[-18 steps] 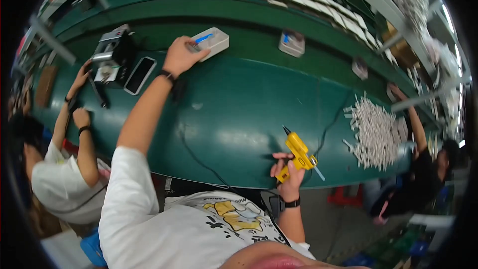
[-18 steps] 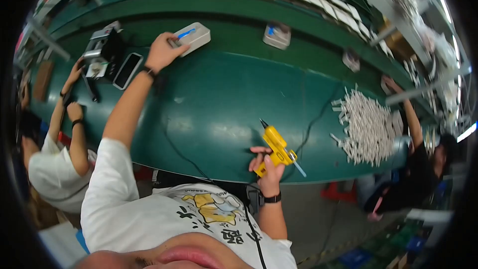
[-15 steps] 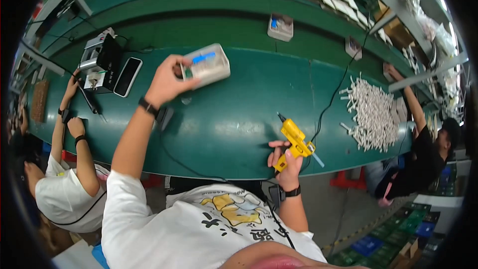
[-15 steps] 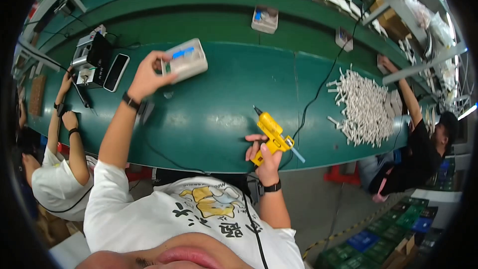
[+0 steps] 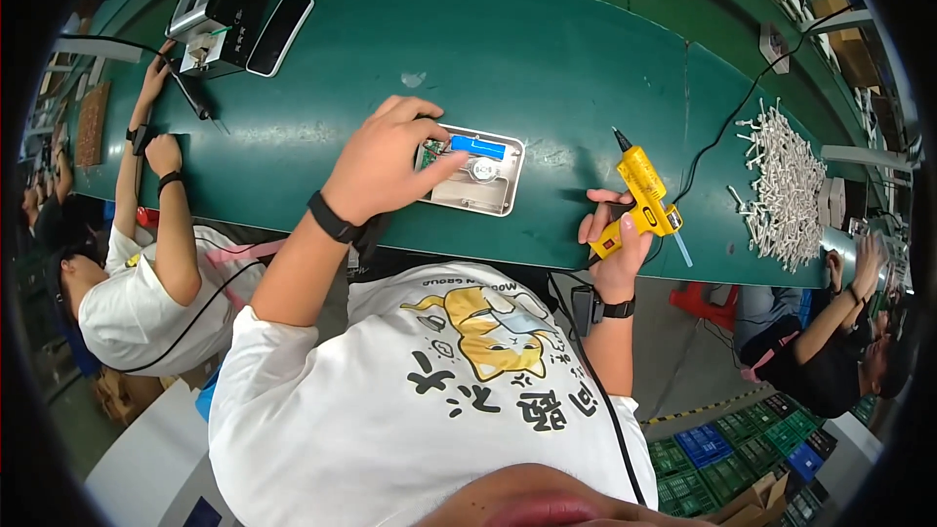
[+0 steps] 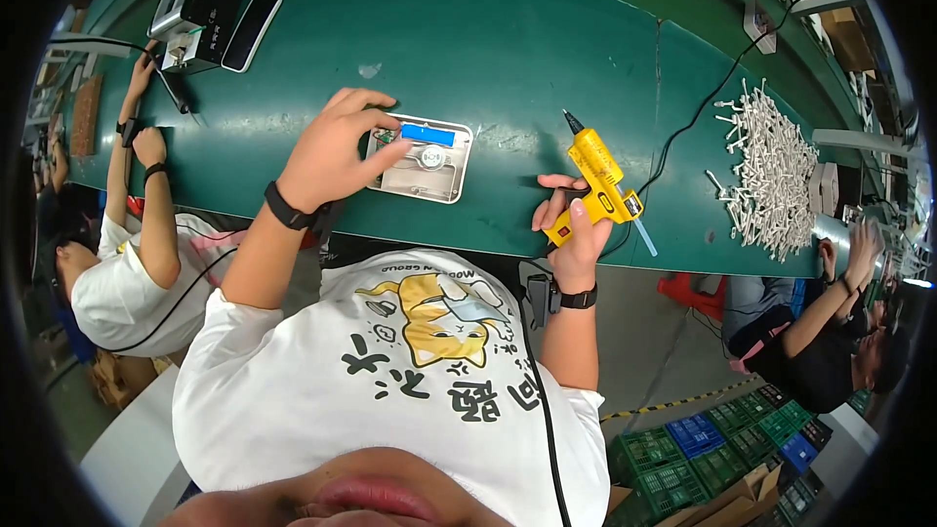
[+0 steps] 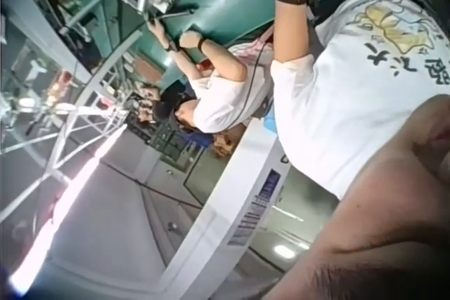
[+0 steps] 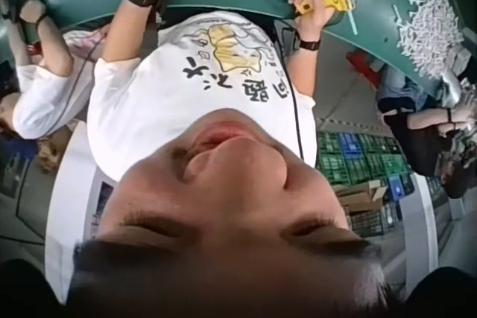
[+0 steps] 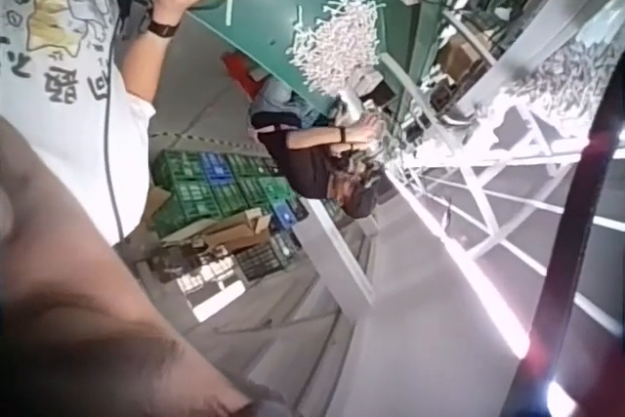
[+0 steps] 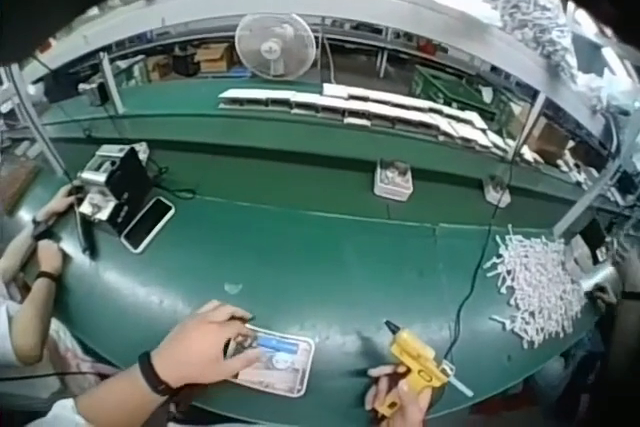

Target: The person assembles a device by placing a battery into a plastic housing, applying adhesive with a glue gun, and pressing it into place. They then set the housing aside and repeat the process with a second unit.

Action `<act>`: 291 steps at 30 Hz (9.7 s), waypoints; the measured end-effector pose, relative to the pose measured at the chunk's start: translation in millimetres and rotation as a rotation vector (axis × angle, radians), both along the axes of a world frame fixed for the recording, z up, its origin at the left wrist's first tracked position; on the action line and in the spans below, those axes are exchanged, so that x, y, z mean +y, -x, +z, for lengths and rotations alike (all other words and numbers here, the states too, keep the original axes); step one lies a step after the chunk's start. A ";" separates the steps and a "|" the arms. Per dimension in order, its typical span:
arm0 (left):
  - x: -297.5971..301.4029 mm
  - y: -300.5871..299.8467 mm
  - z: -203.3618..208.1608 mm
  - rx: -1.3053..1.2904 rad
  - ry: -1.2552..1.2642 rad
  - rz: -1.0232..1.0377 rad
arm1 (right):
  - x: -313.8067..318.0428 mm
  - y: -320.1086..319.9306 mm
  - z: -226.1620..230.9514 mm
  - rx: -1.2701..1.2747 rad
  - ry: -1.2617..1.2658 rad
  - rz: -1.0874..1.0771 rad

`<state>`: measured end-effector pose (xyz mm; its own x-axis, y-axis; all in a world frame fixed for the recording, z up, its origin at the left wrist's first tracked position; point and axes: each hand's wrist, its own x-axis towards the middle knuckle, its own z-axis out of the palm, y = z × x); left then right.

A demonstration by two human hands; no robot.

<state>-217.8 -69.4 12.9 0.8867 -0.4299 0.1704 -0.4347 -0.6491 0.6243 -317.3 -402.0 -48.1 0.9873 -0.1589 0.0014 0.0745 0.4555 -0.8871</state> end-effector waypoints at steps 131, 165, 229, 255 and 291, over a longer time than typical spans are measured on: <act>3.6 18.3 -40.4 0.137 0.131 -0.012 | 92.3 -25.3 89.4 0.310 0.856 0.398; -41.6 -111.5 -44.5 0.099 0.225 0.022 | -1.2 11.6 6.8 0.113 0.020 -0.015; 5.0 -67.7 -65.9 0.283 0.326 0.080 | 2.6 17.3 10.3 0.027 -0.145 -0.003; -14.4 -56.0 -34.8 0.309 0.703 -0.009 | 1.7 19.5 -7.2 0.000 -0.056 -0.077; 60.4 -129.0 -24.1 -0.448 -0.247 -0.064 | -3.1 12.2 1.0 0.028 -0.205 0.026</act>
